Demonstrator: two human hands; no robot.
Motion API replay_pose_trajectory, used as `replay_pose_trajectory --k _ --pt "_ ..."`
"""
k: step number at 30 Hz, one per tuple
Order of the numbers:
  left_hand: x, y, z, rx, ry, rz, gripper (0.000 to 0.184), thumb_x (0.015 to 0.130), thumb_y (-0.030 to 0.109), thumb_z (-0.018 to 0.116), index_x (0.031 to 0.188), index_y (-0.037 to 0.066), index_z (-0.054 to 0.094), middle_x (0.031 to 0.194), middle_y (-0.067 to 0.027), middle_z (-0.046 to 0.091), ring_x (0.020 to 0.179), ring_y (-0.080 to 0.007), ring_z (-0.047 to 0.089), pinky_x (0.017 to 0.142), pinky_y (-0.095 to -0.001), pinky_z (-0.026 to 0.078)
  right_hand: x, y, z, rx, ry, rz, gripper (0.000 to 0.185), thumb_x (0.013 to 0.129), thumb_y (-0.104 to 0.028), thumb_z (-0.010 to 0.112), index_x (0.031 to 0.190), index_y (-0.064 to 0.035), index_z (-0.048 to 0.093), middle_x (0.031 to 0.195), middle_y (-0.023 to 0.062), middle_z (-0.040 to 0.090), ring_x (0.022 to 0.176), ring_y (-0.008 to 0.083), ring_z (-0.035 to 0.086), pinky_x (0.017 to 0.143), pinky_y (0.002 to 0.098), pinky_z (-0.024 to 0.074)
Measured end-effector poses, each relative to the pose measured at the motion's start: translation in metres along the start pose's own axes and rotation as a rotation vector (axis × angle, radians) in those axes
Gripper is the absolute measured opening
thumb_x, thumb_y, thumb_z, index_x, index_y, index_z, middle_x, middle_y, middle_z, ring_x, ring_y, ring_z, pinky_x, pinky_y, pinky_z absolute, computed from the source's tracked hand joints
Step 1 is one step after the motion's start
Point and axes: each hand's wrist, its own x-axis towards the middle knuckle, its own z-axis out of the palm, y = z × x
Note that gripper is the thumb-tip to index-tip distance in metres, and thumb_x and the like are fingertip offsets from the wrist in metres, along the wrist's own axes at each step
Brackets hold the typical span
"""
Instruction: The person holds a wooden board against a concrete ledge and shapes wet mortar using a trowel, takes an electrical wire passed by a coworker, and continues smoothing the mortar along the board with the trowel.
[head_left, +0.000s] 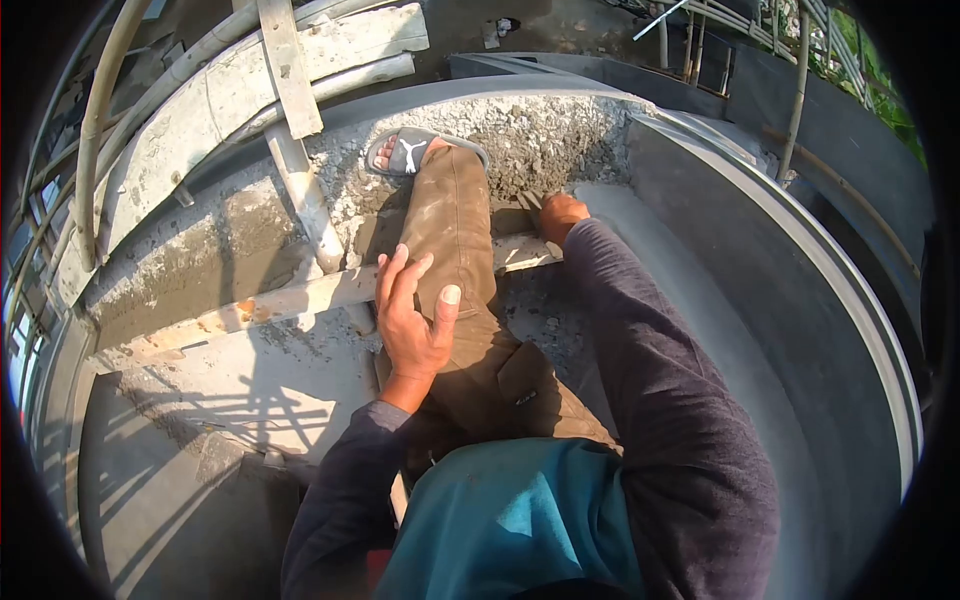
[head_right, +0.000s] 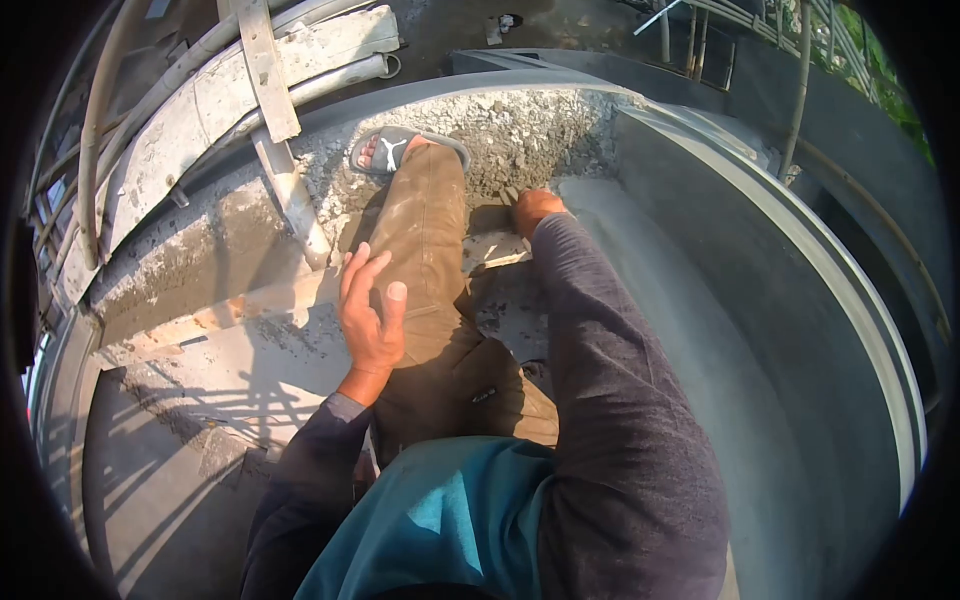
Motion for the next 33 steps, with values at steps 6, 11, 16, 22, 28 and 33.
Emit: replay_pose_trajectory --k 6,11,16,22,28,33 --pt "-0.002 0.008 0.008 -0.027 0.005 0.045 0.05 0.087 0.04 0.058 0.116 0.0 0.061 0.131 -0.0235 0.05 0.127 -0.0411 0.041 0.109 -0.0464 0.028 -0.031 0.003 -0.014 0.043 0.042 0.114 0.032 0.086 -0.021 0.054 0.111 -0.005 0.064 0.112 0.0188 0.065 0.103 0.0344 0.063 0.085 0.0425 0.0519" --pt "-0.01 0.013 0.019 -0.065 -0.049 0.029 0.051 0.086 0.042 0.059 0.115 0.0 0.062 0.13 -0.024 0.05 0.127 -0.0429 0.04 0.108 -0.0479 0.029 -0.031 -0.055 0.001 -0.01 -0.008 -0.167 0.031 0.09 -0.024 0.046 0.11 -0.0094 0.065 0.111 0.0188 0.065 0.103 0.0353 0.063 0.085 0.0441 0.0517" --pt "-0.017 0.005 0.026 -0.108 -0.05 0.02 0.06 0.081 0.052 0.064 0.114 0.001 0.062 0.13 -0.0239 0.05 0.127 -0.0469 0.038 0.106 -0.0509 0.031 -0.009 0.006 -0.009 -0.066 0.029 0.007 0.025 0.082 -0.018 0.059 0.102 -0.0086 0.069 0.109 0.0145 0.067 0.101 0.0311 0.065 0.081 0.0413 0.0538" --pt "-0.018 0.007 0.031 -0.135 -0.053 0.021 0.061 0.08 0.052 0.065 0.113 0.001 0.063 0.129 -0.0241 0.051 0.127 -0.0472 0.038 0.105 -0.0505 0.032 -0.008 0.073 -0.008 -0.09 0.145 0.314 0.03 0.09 -0.022 0.05 0.111 -0.0079 0.066 0.117 0.0136 0.064 0.106 0.0306 0.063 0.084 0.0406 0.0532" --pt "-0.024 0.007 0.036 -0.159 -0.067 -0.003 0.06 0.079 0.052 0.066 0.113 0.002 0.063 0.128 -0.0238 0.051 0.127 -0.0468 0.039 0.105 -0.0498 0.033 0.021 0.108 0.018 0.043 0.155 0.341 0.042 0.096 -0.034 0.037 0.113 -0.0081 0.065 0.121 0.0147 0.062 0.112 0.0338 0.059 0.093 0.0404 0.0483" --pt "-0.023 0.006 0.039 -0.16 -0.053 -0.008 0.06 0.078 0.052 0.066 0.11 0.002 0.064 0.127 -0.0228 0.052 0.127 -0.0463 0.039 0.105 -0.049 0.034 0.003 0.08 0.002 0.042 0.109 0.269 0.046 0.096 -0.037 0.037 0.109 -0.0039 0.065 0.113 0.0185 0.064 0.104 0.0361 0.062 0.091 0.0437 0.0479"
